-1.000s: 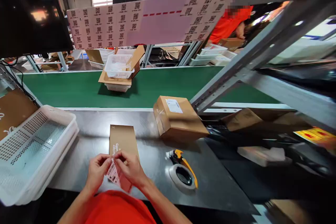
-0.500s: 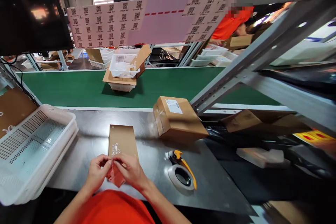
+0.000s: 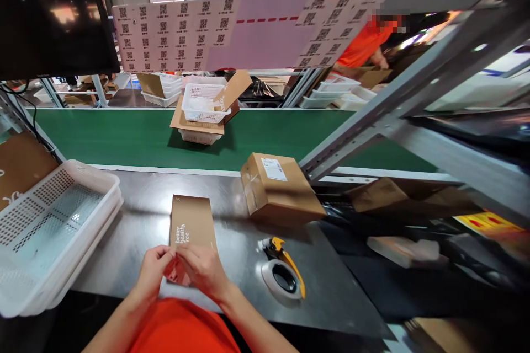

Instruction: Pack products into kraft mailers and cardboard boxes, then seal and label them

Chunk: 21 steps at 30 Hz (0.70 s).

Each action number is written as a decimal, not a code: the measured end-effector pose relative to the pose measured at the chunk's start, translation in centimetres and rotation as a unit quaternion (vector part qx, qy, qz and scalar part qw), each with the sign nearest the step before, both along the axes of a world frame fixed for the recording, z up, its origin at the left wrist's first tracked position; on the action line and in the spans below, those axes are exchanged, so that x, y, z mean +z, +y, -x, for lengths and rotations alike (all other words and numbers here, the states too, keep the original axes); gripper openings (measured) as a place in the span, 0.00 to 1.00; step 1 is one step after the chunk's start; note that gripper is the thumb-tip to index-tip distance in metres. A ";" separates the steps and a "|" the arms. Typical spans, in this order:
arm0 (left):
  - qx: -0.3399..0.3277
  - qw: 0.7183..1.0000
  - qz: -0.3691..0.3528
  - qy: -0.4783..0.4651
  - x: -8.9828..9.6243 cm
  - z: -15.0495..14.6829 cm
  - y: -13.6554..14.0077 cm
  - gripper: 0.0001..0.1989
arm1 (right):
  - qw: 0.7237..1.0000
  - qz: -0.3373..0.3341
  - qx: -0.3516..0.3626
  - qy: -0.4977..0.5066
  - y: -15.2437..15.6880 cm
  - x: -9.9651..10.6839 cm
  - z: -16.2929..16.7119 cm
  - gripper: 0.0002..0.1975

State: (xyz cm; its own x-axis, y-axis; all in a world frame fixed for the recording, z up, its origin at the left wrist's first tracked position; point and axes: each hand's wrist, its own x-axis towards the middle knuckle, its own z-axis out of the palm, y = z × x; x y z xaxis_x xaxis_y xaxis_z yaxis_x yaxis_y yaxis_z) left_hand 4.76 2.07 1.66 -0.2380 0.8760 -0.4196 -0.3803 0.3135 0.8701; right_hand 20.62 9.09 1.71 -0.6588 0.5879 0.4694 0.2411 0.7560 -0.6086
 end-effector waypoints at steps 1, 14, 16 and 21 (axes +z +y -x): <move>0.005 1.000 0.008 -0.024 0.0 0.0 -0.1 0.30 | 1.000 -0.020 -0.003 -0.015 0.0 -0.1 0.0 0.14; -0.103 0.974 0.082 -0.186 1.2 -0.7 0.4 0.16 | 0.989 -0.090 0.112 -0.028 0.5 2.9 -2.6 0.09; -0.099 0.976 0.096 -0.169 0.9 -0.7 0.5 0.15 | 0.991 -0.083 0.107 0.005 0.0 3.7 -3.4 0.11; -0.138 0.983 0.054 -0.105 1.0 0.5 0.2 0.25 | 0.994 -0.090 0.047 0.028 -0.2 4.7 -4.5 0.09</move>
State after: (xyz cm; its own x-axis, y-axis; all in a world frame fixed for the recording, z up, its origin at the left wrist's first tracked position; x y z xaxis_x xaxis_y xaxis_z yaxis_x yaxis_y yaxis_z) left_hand 4.30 2.29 2.71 0.1035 0.8425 -0.5287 -0.4357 0.5163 0.7373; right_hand 25.09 8.87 6.44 -0.6764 0.4280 0.5994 0.1330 0.8715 -0.4721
